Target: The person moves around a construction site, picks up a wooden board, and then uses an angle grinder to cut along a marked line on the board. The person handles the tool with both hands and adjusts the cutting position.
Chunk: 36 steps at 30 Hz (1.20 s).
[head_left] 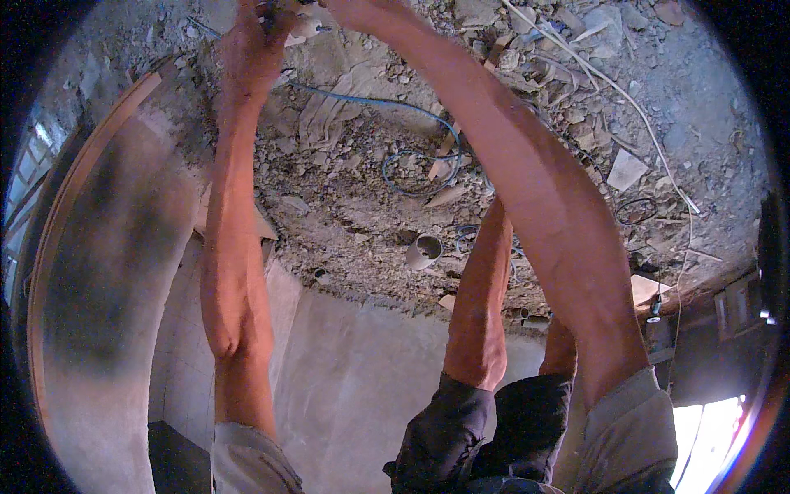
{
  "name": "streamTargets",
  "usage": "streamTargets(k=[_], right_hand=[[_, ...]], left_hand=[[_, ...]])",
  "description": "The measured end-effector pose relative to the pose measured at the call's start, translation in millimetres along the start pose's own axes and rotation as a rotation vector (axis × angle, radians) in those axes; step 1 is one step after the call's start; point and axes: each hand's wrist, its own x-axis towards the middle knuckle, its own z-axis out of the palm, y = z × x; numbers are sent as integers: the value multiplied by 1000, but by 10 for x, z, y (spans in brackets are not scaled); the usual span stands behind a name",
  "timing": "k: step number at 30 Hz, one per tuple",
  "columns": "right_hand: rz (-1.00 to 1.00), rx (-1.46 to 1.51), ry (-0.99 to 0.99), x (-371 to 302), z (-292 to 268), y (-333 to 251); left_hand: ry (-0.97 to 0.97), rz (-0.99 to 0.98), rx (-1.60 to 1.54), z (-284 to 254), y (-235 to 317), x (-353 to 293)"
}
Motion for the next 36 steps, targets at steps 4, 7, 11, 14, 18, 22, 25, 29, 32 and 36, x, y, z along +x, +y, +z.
streamTargets(k=[4,7,11,14,18,22,25,29,32,36], right_hand=[[-93,-44,44,346,-178,372],[-116,-152,195,469,24,552],[-36,82,-28,148,51,-59],[4,450,41,263,15,187],[-52,182,293,58,256,-420],[-89,275,-49,438,-124,101],[-189,-56,-44,-100,-25,-217],[-321,-140,33,-196,49,40],[-322,25,204,-476,230,286],[25,225,80,-1519,-285,1580]], left_hand=[[-21,60,-211,250,75,315],[-73,-108,-446,387,326,457],[-160,-187,-432,269,-213,573],[-53,-137,-230,572,81,723],[224,-159,-772,575,-739,646],[-27,-261,-818,812,8,643],[13,-242,-602,520,-724,380],[9,15,-223,539,-1065,621],[32,348,237,290,-1493,403],[-281,-48,43,652,-303,-717]])
